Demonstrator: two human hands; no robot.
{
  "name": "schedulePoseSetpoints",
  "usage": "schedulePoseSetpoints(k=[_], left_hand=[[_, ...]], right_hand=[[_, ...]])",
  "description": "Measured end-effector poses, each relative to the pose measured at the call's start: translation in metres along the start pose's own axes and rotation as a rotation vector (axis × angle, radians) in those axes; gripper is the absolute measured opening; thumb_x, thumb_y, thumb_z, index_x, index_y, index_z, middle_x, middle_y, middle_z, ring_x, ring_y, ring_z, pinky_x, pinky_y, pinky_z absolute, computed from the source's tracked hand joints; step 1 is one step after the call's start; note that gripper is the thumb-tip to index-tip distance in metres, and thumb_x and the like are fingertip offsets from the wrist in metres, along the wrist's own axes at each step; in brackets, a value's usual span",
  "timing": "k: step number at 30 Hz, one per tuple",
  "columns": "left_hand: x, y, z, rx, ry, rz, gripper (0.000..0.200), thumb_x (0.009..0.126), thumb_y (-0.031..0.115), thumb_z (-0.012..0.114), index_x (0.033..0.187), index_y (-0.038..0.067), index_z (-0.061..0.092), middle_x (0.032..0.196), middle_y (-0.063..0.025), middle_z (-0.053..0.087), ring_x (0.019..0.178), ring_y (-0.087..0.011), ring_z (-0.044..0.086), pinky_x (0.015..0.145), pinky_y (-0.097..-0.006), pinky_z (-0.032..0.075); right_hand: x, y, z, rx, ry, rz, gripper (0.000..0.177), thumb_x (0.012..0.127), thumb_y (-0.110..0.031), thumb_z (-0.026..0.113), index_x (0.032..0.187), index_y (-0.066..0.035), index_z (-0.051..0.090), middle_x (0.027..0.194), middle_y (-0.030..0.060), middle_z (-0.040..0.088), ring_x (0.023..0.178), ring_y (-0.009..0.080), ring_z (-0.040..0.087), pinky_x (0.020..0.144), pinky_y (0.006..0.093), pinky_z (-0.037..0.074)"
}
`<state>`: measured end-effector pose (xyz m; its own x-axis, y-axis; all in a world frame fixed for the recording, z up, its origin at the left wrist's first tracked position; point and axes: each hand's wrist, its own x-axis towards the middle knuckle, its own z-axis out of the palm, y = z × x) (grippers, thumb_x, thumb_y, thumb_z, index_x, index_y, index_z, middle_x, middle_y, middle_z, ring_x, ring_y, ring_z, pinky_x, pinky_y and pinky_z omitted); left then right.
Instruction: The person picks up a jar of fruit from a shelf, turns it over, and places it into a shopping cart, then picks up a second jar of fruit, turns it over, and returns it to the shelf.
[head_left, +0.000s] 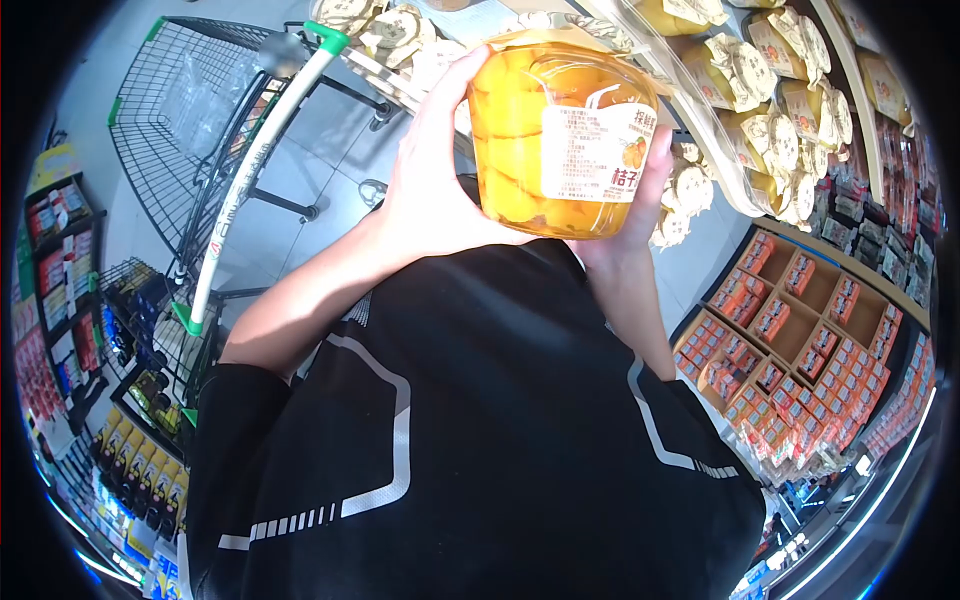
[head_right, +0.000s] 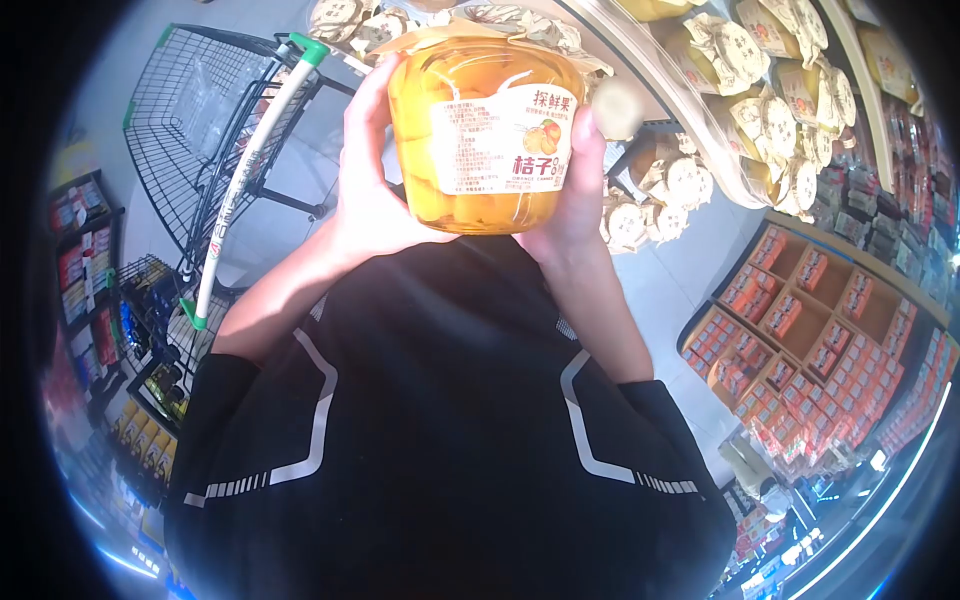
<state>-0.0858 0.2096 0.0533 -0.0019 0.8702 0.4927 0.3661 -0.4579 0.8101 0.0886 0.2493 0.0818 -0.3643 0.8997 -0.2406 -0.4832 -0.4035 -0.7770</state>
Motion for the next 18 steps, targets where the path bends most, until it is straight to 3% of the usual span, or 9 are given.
schedulePoseSetpoints(k=[4,9,12,18], left_hand=[[-0.004,-0.007,-0.025,0.023,0.044,0.016,0.126,0.053,0.035,0.093,0.147,-0.002,0.017,0.144,-0.0201,0.033,0.131,-0.0303,0.042,0.108,-0.0434,0.036],[-0.010,-0.016,-0.058,-0.042,0.078,-0.042,0.127,0.048,0.023,0.094,0.146,-0.002,0.016,0.141,-0.0209,0.038,0.130,-0.0314,0.043,0.109,-0.0443,0.034],[-0.017,-0.023,-0.073,-0.085,0.195,-0.066,0.123,0.043,0.025,0.093,0.143,0.001,0.027,0.139,-0.0226,0.043,0.129,-0.0359,0.044,0.107,-0.0433,0.037],[-0.020,-0.038,-0.101,-0.167,0.210,-0.048,0.122,0.044,0.025,0.093,0.142,-0.002,0.026,0.135,-0.0229,0.045,0.126,-0.0363,0.047,0.105,-0.0427,0.038]], right_hand=[[0.004,0.011,0.024,0.071,-0.004,0.050,0.077,0.091,-0.067,0.039,0.139,-0.007,0.038,0.133,0.0139,0.051,0.118,0.0289,0.054,0.096,0.0471,0.048],[0.018,0.026,0.061,0.042,0.032,0.082,0.076,0.091,-0.067,0.038,0.139,-0.007,0.038,0.133,0.0136,0.051,0.118,0.0298,0.054,0.095,0.0484,0.049],[0.025,0.037,0.081,0.018,0.055,0.104,0.077,0.091,-0.068,0.037,0.139,-0.008,0.038,0.133,0.0134,0.050,0.118,0.0302,0.053,0.095,0.0493,0.048],[0.033,0.048,0.115,-0.090,0.055,0.095,0.077,0.090,-0.068,0.037,0.140,-0.010,0.038,0.136,0.0135,0.047,0.119,0.0314,0.052,0.094,0.0499,0.049]])
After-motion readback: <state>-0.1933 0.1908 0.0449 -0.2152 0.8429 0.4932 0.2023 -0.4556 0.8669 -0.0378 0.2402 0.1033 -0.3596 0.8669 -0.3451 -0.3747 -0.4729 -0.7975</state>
